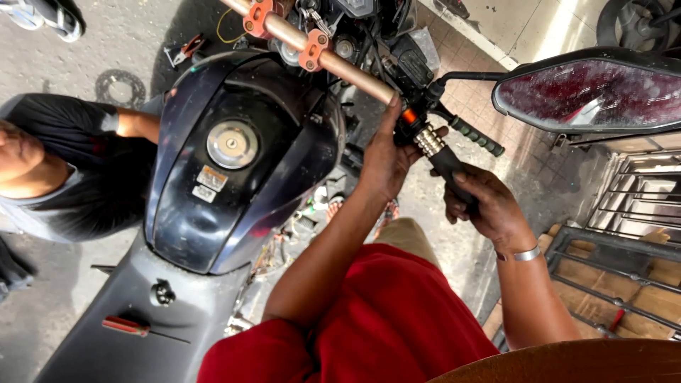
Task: Adjusting and testing the throttle assembly and handlebar controls on a motorcycle.
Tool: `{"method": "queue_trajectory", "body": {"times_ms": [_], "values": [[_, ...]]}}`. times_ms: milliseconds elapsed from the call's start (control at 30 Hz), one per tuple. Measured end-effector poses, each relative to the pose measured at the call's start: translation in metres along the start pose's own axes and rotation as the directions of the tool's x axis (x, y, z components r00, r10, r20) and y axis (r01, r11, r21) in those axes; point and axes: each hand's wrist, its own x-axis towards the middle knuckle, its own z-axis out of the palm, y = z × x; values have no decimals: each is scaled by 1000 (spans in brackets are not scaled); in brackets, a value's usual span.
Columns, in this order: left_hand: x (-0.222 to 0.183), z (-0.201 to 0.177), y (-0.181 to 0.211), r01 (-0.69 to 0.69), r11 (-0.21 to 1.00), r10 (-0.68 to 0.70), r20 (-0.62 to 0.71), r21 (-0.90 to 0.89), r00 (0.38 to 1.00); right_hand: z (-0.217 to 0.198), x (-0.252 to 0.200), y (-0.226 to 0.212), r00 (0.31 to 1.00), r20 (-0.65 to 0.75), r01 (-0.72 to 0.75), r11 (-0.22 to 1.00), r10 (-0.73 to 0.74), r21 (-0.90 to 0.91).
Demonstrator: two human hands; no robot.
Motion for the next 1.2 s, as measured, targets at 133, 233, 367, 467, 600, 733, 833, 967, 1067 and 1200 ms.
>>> {"method": "queue_trajectory", "body": {"times_ms": [133,233,367,467,600,733,833,967,1067,1200], "values": [[3,-2,-2,-2,1000,2,-1,-4,1000,-5,0,6,1000,0,3,1000,-3,26],[4,0,-3,-1,1000,1,-4,-10,1000,-4,-3,3,996,-73,44,980,-59,-194],[8,-3,-6,-3,1000,3,-13,-11,1000,-6,-4,1,979,-137,52,836,-151,-547],[6,-3,-6,-3,1000,3,-12,-14,1000,-11,-1,8,997,-73,13,985,-26,-171],[2,2,-1,1,1000,-1,-18,4,1000,-18,2,15,996,76,-47,986,35,161],[11,-4,-8,-3,1000,3,-33,4,999,-34,-1,28,997,74,-38,990,28,136],[24,-15,-17,-10,1000,11,-72,14,997,-54,-1,42,996,85,-22,994,13,105],[13,-2,-4,68,997,-63,-122,30,990,-52,-5,36,994,107,-39,992,25,122],[2,6,8,139,987,-125,-171,75,977,-48,-8,32,993,114,-60,989,44,138],[7,3,3,132,989,-121,-149,71,981,-50,-8,32,995,100,-20,991,7,129]]}}
